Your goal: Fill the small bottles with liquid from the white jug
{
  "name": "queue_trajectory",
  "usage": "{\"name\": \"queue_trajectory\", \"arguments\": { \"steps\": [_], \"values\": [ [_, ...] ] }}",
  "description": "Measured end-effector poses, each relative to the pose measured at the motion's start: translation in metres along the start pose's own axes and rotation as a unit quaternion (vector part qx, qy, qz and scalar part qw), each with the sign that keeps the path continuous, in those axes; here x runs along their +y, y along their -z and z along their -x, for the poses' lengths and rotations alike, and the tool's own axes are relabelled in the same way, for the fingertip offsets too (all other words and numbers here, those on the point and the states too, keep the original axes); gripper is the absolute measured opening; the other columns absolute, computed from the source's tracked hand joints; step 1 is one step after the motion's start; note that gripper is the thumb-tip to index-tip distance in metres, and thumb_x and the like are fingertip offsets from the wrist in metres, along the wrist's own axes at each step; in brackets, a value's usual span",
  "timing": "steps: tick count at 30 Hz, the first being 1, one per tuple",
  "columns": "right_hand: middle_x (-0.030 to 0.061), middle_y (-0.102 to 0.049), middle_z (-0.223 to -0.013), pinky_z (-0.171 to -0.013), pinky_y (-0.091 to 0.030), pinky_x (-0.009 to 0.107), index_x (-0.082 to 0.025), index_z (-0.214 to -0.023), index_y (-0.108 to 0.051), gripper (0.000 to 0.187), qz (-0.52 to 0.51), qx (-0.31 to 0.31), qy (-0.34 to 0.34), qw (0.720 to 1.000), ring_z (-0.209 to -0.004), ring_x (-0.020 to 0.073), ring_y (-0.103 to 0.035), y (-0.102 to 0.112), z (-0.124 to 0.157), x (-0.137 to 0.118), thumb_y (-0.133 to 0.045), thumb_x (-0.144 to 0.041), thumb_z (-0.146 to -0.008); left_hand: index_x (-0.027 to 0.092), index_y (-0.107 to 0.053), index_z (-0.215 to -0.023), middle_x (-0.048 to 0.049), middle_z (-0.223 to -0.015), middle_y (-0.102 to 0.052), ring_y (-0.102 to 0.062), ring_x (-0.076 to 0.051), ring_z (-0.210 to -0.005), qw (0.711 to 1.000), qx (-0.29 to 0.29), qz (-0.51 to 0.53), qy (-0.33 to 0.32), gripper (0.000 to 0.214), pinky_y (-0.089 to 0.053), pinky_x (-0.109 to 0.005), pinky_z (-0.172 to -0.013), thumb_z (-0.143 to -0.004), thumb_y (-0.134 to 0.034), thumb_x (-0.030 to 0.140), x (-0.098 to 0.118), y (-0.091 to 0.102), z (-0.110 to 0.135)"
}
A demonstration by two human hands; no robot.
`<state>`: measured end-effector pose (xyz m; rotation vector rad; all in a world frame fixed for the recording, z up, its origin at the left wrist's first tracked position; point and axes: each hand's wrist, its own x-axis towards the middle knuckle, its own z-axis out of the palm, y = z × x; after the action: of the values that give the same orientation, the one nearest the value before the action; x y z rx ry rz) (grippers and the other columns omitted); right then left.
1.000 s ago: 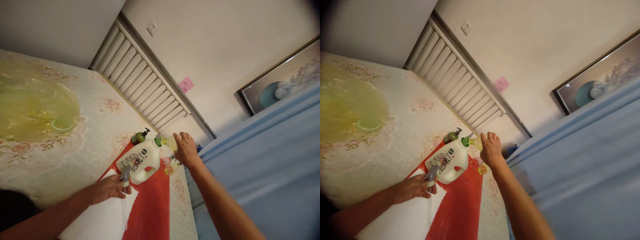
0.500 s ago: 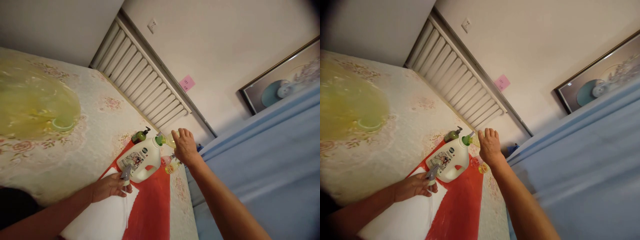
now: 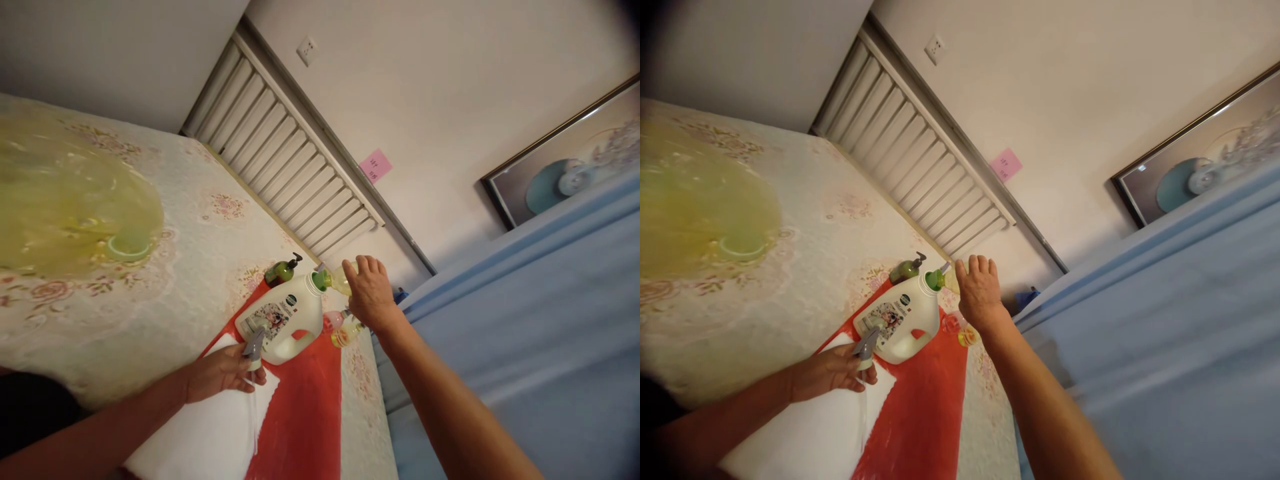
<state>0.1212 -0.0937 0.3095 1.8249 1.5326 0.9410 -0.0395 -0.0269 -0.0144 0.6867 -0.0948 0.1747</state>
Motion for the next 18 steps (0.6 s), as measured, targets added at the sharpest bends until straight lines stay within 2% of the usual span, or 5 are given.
{"name": "queue_trajectory", "arguments": {
  "steps": [7, 12, 15, 18],
  "values": [
    [0.0199, -0.053, -0.123, -0.100, -0.032, 0.046, -0.013, -0.134, -0.052, 0.062, -0.019, 0.017, -0.001, 1.000, -0.115, 0.0341, -0.043, -0.009, 0.004, -0.001, -0.060, -0.010, -0.073, 0.018, -0.060, -0.104, -0.0118, -0.103, -0.072, -0.066, -0.028, -0.105, 1.000, 0.005, 0.000, -0.002, 0.029, -0.048, -0.042, -0.090, -0.083, -0.073, 0.034, -0.004, 0.003, 0.000],
    [0.0165, -0.055, -0.120, -0.093, -0.042, 0.041, -0.016, -0.132, -0.054, 0.065, -0.137, 0.005, -0.063, 0.989, -0.109, 0.0316, -0.050, -0.032, 0.014, 0.000, -0.065, -0.013, -0.068, 0.019, -0.057, -0.111, -0.0123, -0.104, -0.072, -0.067, -0.027, -0.105, 1.000, 0.025, -0.001, -0.010, 0.031, -0.049, -0.041, -0.089, -0.086, -0.070, 0.032, -0.005, 0.007, 0.006],
    [0.0132, -0.056, -0.120, -0.094, -0.045, 0.039, -0.017, -0.134, -0.052, 0.069, -0.267, 0.010, -0.111, 0.957, -0.109, 0.0290, -0.052, -0.054, 0.033, -0.003, -0.069, -0.018, -0.067, 0.019, -0.058, -0.111, -0.0120, -0.105, -0.073, -0.068, -0.026, -0.105, 0.998, 0.052, 0.012, -0.019, 0.031, -0.050, -0.040, -0.089, -0.085, -0.072, 0.031, -0.005, 0.008, 0.009],
    [0.0104, -0.057, -0.118, -0.094, -0.048, 0.039, -0.019, -0.133, -0.052, 0.070, -0.397, 0.039, -0.166, 0.902, -0.109, 0.0274, -0.055, -0.080, 0.065, -0.016, -0.072, -0.024, -0.066, 0.019, -0.059, -0.108, -0.0107, -0.102, -0.073, -0.069, -0.025, -0.104, 0.995, 0.086, 0.028, -0.037, 0.028, -0.051, -0.038, -0.089, -0.085, -0.073, 0.029, -0.006, 0.006, 0.013]
  ]
}}
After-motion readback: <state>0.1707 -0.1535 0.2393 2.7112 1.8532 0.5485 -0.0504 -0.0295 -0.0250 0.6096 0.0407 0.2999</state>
